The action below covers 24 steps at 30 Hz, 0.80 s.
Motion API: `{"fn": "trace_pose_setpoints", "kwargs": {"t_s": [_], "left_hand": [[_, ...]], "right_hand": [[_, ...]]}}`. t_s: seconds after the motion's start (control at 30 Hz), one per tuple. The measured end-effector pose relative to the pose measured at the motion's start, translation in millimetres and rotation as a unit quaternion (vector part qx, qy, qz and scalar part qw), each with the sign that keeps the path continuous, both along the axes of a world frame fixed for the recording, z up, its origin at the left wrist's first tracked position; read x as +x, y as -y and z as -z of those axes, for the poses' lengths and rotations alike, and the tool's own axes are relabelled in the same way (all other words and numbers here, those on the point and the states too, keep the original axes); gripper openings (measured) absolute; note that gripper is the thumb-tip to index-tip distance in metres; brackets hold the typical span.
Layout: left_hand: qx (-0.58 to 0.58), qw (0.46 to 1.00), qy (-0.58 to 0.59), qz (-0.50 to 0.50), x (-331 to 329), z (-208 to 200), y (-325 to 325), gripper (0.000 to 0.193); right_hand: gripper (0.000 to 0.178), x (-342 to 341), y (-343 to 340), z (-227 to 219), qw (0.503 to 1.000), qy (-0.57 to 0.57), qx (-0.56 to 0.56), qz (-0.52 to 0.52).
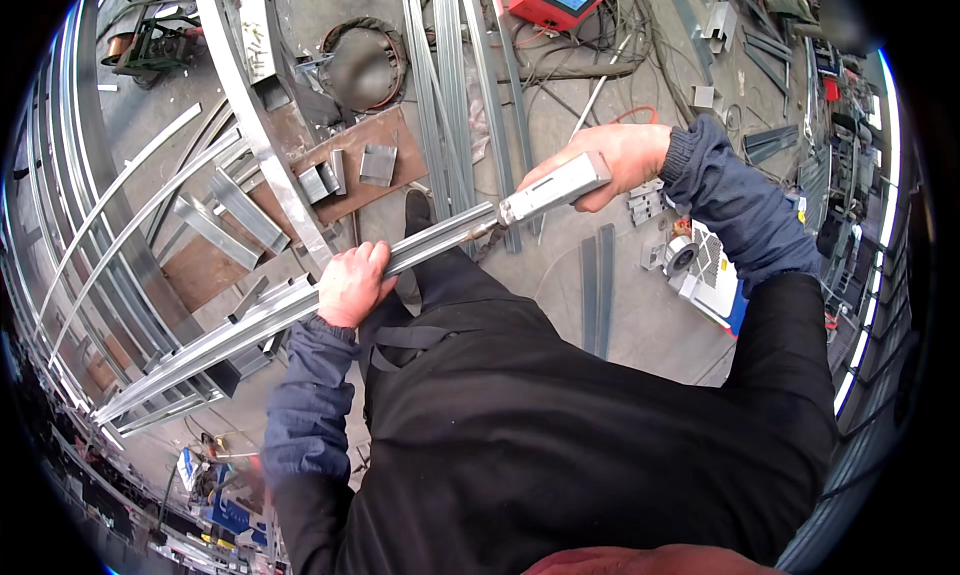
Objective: The person welds metal frame components using a handheld welding torch, joining metal bars together in a workshop setting. The person positions the metal pieces, applies welds, and occasionally adjusts the frame structure.
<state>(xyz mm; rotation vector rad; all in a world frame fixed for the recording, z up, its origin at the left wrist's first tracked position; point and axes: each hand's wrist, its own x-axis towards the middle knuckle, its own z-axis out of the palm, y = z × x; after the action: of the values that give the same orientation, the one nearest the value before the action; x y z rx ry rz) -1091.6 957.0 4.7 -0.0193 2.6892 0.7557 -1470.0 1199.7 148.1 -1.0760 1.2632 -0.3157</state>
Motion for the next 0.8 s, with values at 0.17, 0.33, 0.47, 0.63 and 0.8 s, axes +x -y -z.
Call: {"fn": "trace_pose_setpoints", "kwargs": {"t_s": [0.17,0.33,0.47,0.63,0.8], "left_hand": [[-0.005,1.000,0.012,0.003,0,0,0,0.048],[-0.001,1.000,0.019,0.002,-2,1,1,0.049],[0.003,1.000,0.024,0.006,-3,-1,2,0.050],[0.008,1.000,0.020,0.011,-4,-2,3,0.045],[0.003,1.000,0.027,0.016,-5,-2,2,0.046]], "right_hand": [[0.075,-7,5,9,0.999,0.016,0.023,0.020],[0.075,-13,10,14,0.998,0.029,0.046,0.014],[0.075,-17,18,15,0.998,0.024,0.056,-0.005],[0.075,-21,32,9,0.996,0.035,0.084,-0.018],[0.074,-21,31,11,0.998,0.012,0.053,-0.022]]}}
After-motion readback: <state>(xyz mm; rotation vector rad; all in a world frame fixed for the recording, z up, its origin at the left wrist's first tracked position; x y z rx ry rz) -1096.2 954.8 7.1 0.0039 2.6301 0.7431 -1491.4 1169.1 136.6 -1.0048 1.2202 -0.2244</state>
